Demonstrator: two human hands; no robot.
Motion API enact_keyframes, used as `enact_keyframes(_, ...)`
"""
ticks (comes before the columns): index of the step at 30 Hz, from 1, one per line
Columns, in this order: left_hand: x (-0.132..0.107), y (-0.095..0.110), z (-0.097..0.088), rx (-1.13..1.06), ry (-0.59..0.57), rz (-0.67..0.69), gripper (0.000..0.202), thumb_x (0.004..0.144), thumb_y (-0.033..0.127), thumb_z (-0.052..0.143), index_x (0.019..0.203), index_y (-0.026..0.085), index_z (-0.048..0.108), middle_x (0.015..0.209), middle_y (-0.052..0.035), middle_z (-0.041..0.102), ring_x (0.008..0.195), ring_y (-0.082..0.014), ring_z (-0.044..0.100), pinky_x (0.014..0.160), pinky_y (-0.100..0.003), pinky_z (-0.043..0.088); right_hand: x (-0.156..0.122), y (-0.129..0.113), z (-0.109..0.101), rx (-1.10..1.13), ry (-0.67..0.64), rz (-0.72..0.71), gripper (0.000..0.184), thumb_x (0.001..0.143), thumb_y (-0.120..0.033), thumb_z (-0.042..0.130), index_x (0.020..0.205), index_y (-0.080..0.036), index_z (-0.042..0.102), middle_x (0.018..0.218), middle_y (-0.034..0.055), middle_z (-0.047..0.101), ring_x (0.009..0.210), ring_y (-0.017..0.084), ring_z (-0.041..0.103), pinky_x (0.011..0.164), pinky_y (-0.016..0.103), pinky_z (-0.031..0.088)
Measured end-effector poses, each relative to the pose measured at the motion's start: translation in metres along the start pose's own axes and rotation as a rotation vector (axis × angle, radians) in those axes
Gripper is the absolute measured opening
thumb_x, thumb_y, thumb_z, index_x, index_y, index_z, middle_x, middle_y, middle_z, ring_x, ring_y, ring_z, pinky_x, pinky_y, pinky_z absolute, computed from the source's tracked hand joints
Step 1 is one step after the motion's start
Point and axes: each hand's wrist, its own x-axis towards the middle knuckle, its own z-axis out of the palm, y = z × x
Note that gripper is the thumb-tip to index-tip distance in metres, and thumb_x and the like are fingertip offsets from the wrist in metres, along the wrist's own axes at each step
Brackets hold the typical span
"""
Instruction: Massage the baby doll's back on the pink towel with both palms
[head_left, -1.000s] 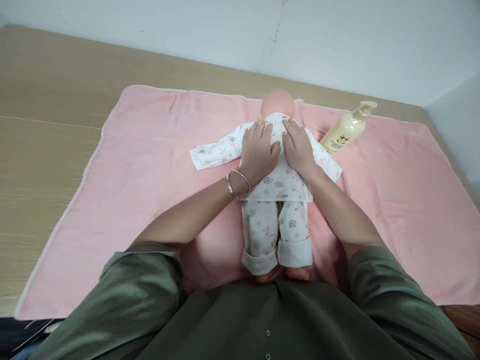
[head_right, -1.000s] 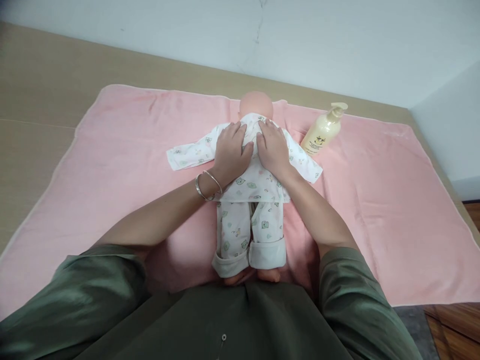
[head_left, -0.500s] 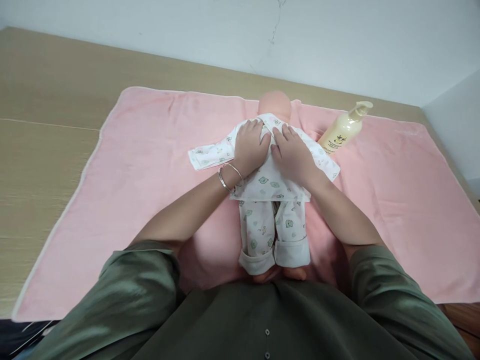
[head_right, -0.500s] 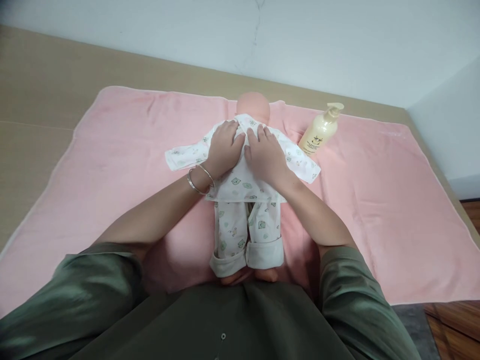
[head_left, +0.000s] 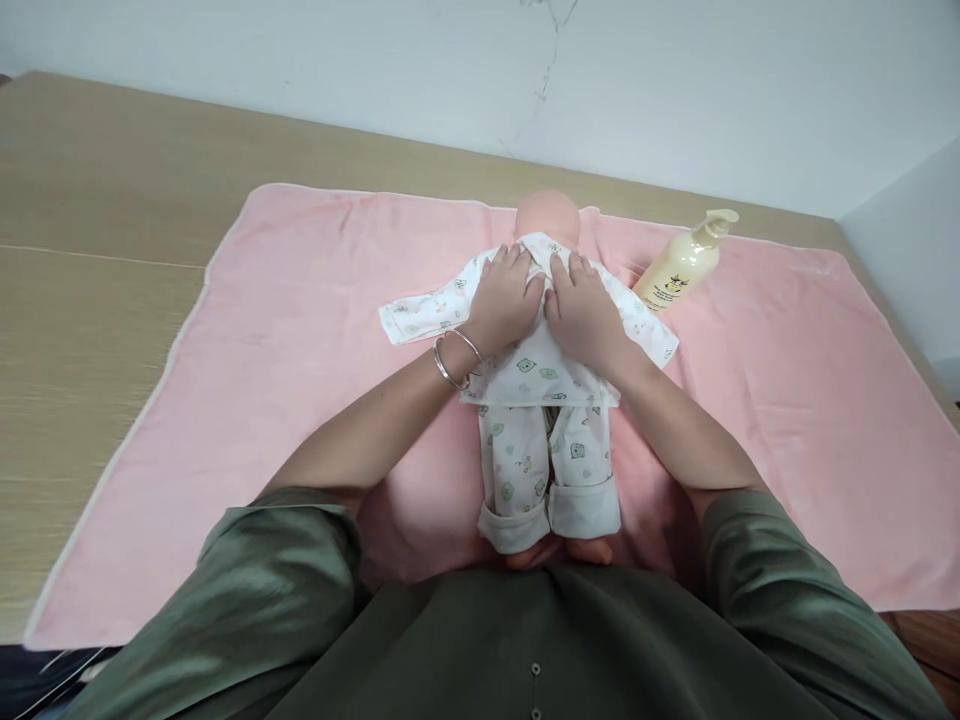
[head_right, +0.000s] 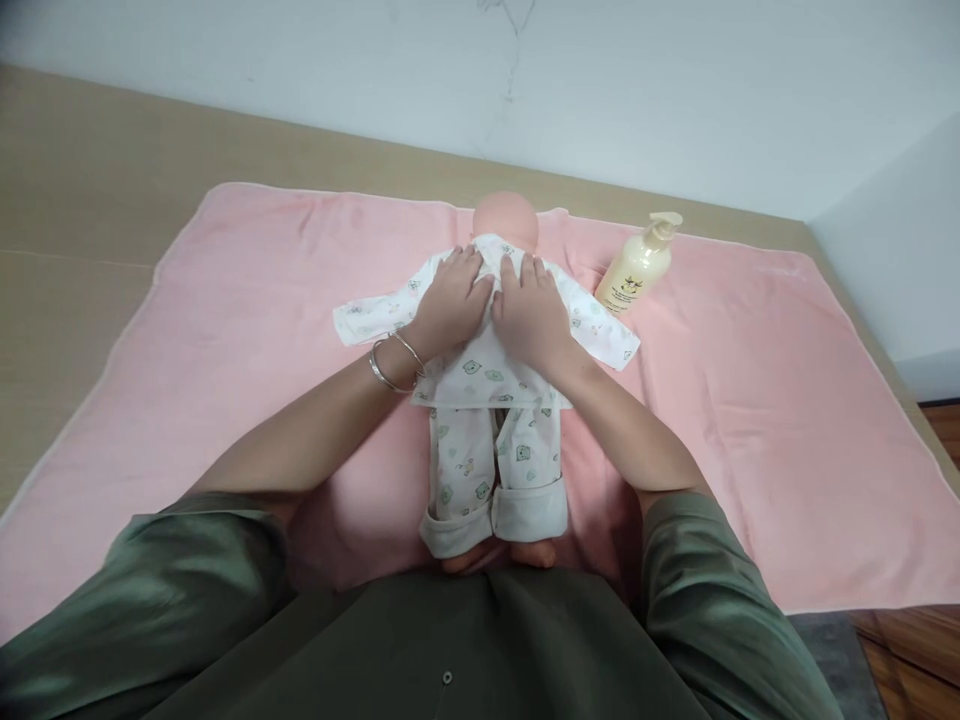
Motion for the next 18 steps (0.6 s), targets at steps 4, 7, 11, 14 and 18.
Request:
enact_keyframes(4, 0.006, -0.008, 0.005, -0.020, 0.062, -0.007, 0.048, 0.096, 0.031, 0.034, 0.133, 0.013, 0.057, 0.148, -0.0150, 0.053, 0.144, -0.0291, 0.042, 0.126, -0.049, 0.027, -0.010, -0.011, -0.006, -0.021, -0.018, -0.004, 0.057, 0.099, -0.022, 0.034, 0.153, -0.005, 0.035, 0.161, 0.0222, 0.031, 0.152, 0.037, 0.025, 0.124, 0.058, 0.024)
enact_keyframes(7, 0.004, -0.009, 0.012, -0.016, 0.133, -0.029, 0.048, 0.096, 0.033, 0.036, 0.134, 0.012, 0.057, 0.147, -0.0151, 0.055, 0.143, -0.0286, 0.045, 0.126, -0.047, 0.029, -0.001, -0.004, -0.006, 0.030, -0.031, -0.002, 0.055, 0.101, -0.025, 0.033, 0.152, -0.006, 0.038, 0.160, 0.0200, 0.034, 0.152, 0.034, 0.027, 0.125, 0.055, 0.025)
enact_keyframes(11, 0.002, -0.016, 0.020, -0.059, 0.220, 0.024, 0.047, 0.097, 0.039, 0.039, 0.132, 0.015, 0.059, 0.144, -0.0131, 0.058, 0.138, -0.0290, 0.050, 0.123, -0.049, 0.034, 0.020, 0.020, 0.004, 0.147, 0.008, -0.045, 0.053, 0.102, -0.033, 0.033, 0.151, -0.013, 0.043, 0.161, 0.0138, 0.035, 0.152, 0.030, 0.028, 0.126, 0.055, 0.023)
enact_keyframes(14, 0.001, -0.022, 0.022, -0.097, 0.254, 0.072, 0.046, 0.098, 0.044, 0.038, 0.129, 0.018, 0.061, 0.140, -0.0114, 0.061, 0.135, -0.0285, 0.053, 0.121, -0.049, 0.038, 0.030, 0.038, 0.008, 0.237, 0.062, -0.071, 0.051, 0.102, -0.033, 0.031, 0.145, -0.014, 0.050, 0.155, 0.0114, 0.045, 0.148, 0.027, 0.037, 0.125, 0.052, 0.028)
enact_keyframes(18, 0.000, -0.022, 0.019, -0.110, 0.247, 0.063, 0.046, 0.098, 0.036, 0.037, 0.130, 0.015, 0.062, 0.141, -0.0115, 0.061, 0.136, -0.0281, 0.052, 0.121, -0.047, 0.038, 0.027, 0.044, -0.004, 0.297, 0.196, -0.062, 0.049, 0.101, -0.029, 0.027, 0.139, -0.018, 0.057, 0.145, 0.0070, 0.057, 0.142, 0.025, 0.047, 0.122, 0.051, 0.036)
